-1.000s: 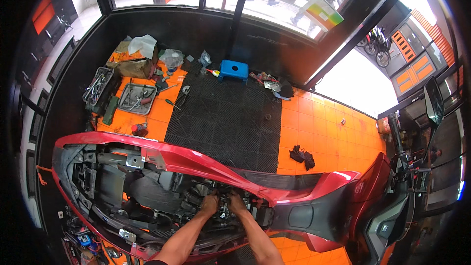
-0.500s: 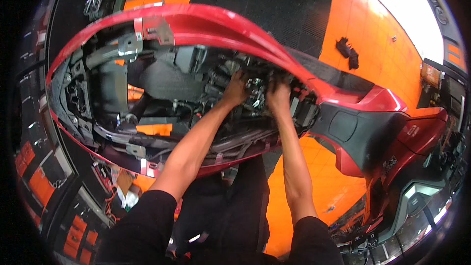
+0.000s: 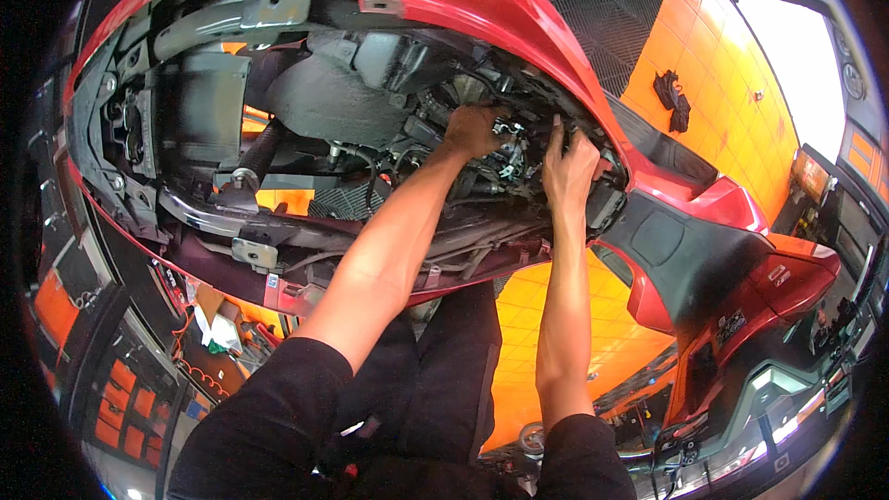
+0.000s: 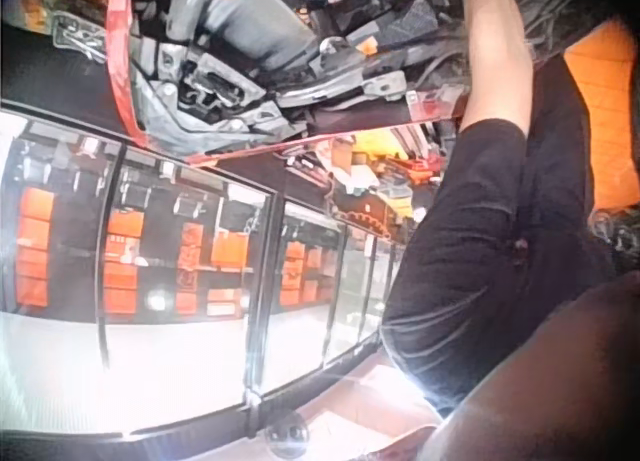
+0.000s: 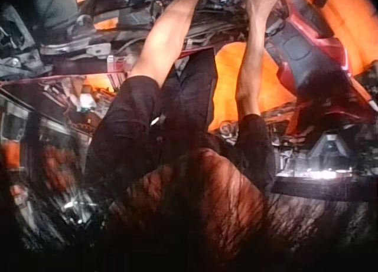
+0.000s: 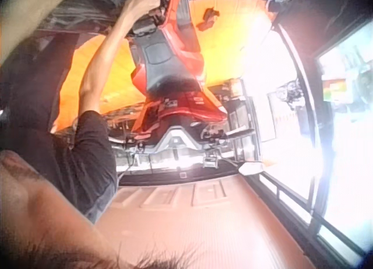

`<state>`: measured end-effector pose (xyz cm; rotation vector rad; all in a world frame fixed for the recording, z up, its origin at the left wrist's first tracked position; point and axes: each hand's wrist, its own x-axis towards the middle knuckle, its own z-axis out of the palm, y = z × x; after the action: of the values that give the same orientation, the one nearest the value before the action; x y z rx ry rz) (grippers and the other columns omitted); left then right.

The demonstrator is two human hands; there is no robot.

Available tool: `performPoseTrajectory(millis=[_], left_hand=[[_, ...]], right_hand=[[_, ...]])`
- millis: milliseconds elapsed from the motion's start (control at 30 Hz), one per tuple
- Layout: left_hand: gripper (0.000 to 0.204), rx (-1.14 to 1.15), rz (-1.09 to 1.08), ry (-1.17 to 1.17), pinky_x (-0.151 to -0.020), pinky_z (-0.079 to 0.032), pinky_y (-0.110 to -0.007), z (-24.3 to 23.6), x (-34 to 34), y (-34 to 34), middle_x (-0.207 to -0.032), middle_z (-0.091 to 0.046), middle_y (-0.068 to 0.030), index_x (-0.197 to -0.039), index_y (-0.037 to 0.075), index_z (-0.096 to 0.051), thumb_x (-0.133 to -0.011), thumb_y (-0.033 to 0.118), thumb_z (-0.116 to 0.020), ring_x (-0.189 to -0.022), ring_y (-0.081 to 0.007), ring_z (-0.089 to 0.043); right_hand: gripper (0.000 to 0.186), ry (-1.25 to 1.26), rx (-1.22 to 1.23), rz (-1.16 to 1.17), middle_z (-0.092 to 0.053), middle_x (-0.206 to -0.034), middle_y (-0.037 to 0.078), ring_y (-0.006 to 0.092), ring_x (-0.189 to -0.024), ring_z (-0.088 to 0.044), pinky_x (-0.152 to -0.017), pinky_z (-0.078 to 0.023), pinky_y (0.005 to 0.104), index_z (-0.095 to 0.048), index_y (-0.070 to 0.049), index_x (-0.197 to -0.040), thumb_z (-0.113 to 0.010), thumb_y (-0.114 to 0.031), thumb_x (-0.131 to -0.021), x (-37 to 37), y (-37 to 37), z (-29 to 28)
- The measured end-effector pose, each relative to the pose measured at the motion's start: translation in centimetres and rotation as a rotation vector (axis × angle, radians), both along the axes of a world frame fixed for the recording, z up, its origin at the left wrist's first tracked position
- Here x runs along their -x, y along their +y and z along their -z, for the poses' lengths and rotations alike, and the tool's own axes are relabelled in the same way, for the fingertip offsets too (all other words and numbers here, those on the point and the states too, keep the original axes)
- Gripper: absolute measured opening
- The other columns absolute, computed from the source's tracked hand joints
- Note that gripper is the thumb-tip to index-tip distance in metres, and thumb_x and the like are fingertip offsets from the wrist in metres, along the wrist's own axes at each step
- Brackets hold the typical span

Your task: The person works on the engine of a red motorcycle with the front fairing removed. They use a T-handle wrench to tighten bolts on the engine assembly and manipulate various components and wires within the engine bay.

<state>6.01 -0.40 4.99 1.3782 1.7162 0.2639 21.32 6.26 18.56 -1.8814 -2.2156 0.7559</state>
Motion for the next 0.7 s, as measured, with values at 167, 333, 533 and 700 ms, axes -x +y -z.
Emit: performPoseTrajectory(millis=[167,333,533,700], left_hand=[[0.061,-0.087,-0.087,-0.035,-0.116,-0.038,-0.051,0.0,-0.7,-0.7,-0.142,-0.062,-0.0152,-0.136,0.023,-0.066,-0.084,0.051,-0.078,-0.134,-0.0312,-0.058],[0.064,-0.087,-0.139,-0.067,-0.119,-0.035,-0.054,0.2,-0.6,-1.3,-0.148,-0.058,-0.0183,-0.137,0.017,-0.066,-0.082,0.046,-0.081,-0.137,-0.0325,-0.055],[0.062,-0.145,-0.169,-0.056,-0.116,-0.039,-0.054,0.5,-0.8,-1.6,-0.143,-0.061,-0.0184,-0.131,0.016,-0.069,-0.079,0.045,-0.083,-0.128,-0.0346,-0.062],[0.063,-0.207,-0.226,-0.070,-0.114,-0.041,-0.053,0.9,-0.8,-1.8,-0.138,-0.064,-0.0186,-0.131,0.014,-0.070,-0.076,0.042,-0.085,-0.126,-0.0340,-0.063]], right_hand=[[0.027,0.004,-0.104,-0.167,-0.069,-0.099,0.036,0.0546,-0.096,-0.065,-0.084,-0.051,0.0552,-0.068,0.012,-0.102,-0.064,-0.015,-0.100,2.1,1.5,3.1],[0.027,0.012,-0.179,-0.285,-0.069,-0.101,0.035,0.0549,-0.096,-0.066,-0.087,-0.050,0.0592,-0.069,0.011,-0.103,-0.062,-0.014,-0.099,3.2,1.8,5.3],[0.023,-0.148,-0.073,-0.287,-0.070,-0.090,0.034,0.0532,-0.087,-0.068,-0.080,-0.054,0.0574,-0.071,0.010,-0.094,-0.067,-0.013,-0.092,4.8,1.9,5.2],[0.023,-0.045,-0.175,-0.265,-0.069,-0.090,0.034,0.0518,-0.091,-0.068,-0.076,-0.054,0.0538,-0.069,0.011,-0.098,-0.068,-0.011,-0.092,5.1,-0.1,4.3]])
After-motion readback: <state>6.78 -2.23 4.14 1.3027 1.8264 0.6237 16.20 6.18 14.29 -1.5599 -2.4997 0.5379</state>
